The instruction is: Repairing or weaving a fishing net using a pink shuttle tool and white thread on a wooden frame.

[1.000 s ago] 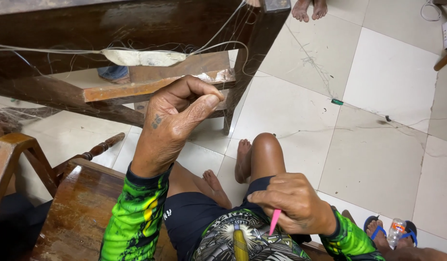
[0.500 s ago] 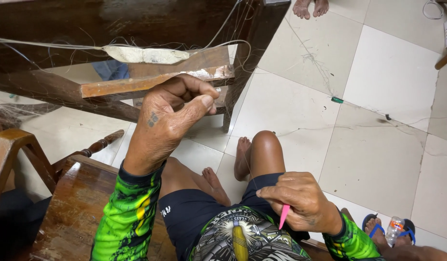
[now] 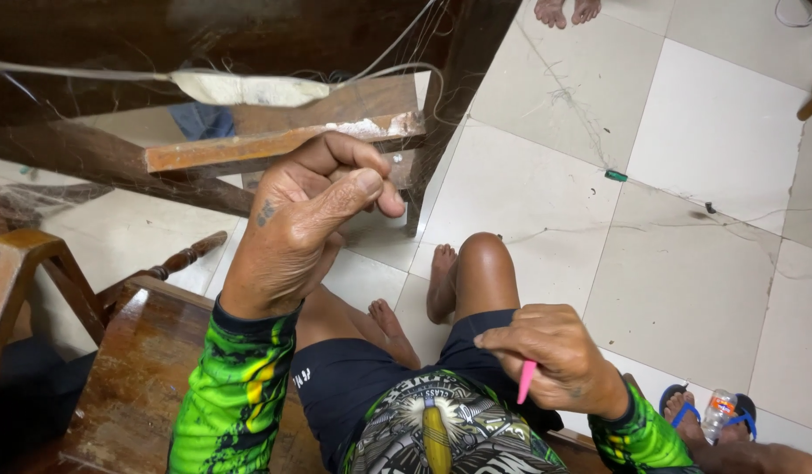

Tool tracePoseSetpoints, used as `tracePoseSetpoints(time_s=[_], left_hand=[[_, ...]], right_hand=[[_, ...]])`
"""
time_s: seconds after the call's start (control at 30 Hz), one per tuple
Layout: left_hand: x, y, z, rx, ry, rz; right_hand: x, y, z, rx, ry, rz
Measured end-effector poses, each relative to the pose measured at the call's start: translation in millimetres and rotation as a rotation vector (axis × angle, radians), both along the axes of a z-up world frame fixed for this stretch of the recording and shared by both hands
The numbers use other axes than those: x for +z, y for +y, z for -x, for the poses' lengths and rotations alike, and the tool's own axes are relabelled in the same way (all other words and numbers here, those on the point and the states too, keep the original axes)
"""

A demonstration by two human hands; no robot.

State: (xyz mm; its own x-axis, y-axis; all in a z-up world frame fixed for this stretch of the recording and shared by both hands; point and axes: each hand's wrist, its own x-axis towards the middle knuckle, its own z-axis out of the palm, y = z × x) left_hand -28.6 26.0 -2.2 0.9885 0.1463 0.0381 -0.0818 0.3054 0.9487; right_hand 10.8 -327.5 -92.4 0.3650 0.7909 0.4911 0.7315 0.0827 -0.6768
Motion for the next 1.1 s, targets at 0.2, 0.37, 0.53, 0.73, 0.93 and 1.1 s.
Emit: tracePoseSetpoints(time_s=[0.2, 0.37, 0.53, 0.73, 0.93, 1.1], left_hand=[[-20, -6, 6, 0.152, -0.115, 0.244], [-21, -7, 6, 0.129, -0.125, 0.271], [-23, -8, 6, 0.144, -0.119, 0.296], [-23, -10, 3, 0.12, -0.147, 0.263], [-25, -10, 4, 0.101, -0.092, 0.247], [-16, -9, 7, 0.051, -0.081, 0.004]], right_hand=[[4, -12, 4, -0.017, 0.078, 0.018], [5, -11, 8, -0.019, 0.096, 0.018], [-1, -1, 13, 0.045, 0.093, 0.0], [-4, 4, 17, 0.074, 0.073, 0.019], [-13, 12, 22, 0.095, -0.003, 0.075], [-14, 14, 19, 0.076, -0.023, 0.081]])
